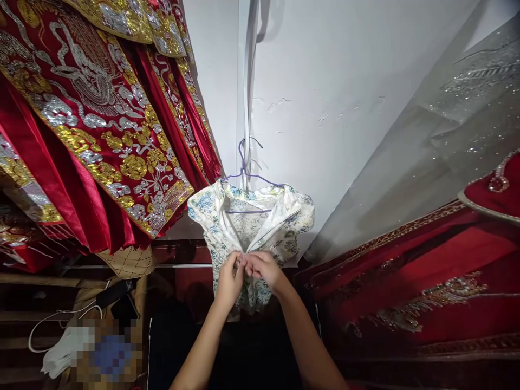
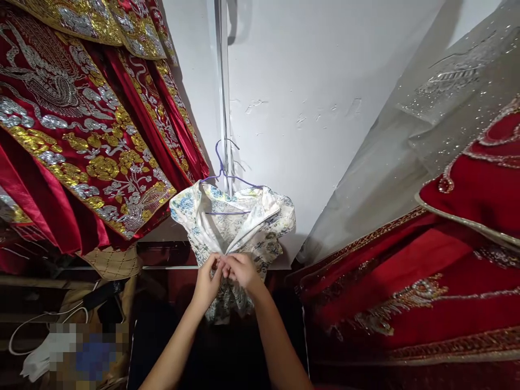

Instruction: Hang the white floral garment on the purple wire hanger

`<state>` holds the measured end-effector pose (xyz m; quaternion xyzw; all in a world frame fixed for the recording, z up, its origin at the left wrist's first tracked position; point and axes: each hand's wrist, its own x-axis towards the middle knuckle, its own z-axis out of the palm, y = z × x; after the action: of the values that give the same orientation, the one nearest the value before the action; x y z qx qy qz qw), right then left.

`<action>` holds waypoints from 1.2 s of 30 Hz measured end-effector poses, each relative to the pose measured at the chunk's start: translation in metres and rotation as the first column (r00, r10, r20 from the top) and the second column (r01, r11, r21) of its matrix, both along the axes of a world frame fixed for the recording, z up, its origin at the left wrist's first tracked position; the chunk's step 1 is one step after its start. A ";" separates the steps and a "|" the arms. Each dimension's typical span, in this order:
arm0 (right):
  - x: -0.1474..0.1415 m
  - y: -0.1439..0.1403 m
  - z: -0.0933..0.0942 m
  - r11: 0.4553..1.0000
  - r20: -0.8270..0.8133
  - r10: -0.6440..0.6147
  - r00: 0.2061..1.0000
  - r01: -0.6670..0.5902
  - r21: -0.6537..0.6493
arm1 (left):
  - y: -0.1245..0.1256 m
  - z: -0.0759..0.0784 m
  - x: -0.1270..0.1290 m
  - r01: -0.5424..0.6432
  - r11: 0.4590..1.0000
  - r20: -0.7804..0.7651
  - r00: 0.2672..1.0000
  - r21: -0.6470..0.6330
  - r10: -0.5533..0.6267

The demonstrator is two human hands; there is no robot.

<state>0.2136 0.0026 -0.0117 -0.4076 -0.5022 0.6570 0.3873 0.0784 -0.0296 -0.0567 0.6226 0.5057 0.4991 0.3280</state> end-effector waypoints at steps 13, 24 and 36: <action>-0.012 0.051 0.143 0.917 -0.088 -0.144 0.986 0.166 0.362 | 0.031 0.055 -0.020 0.220 0.965 -0.268 0.947 0.140 -0.177; -0.005 0.060 0.094 0.848 0.200 -0.275 0.941 0.139 0.511 | 0.080 0.181 -0.044 -0.024 0.779 -0.184 0.967 0.627 0.177; -0.015 -0.007 0.036 0.939 0.063 0.014 0.998 -0.035 0.342 | 0.079 0.043 -0.081 -0.298 0.943 0.741 0.597 -0.151 0.307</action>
<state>0.1981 -0.0047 0.0244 -0.3470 -0.6250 0.5521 0.4291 -0.0030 0.0495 -0.0139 0.2614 0.4236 0.7575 0.4224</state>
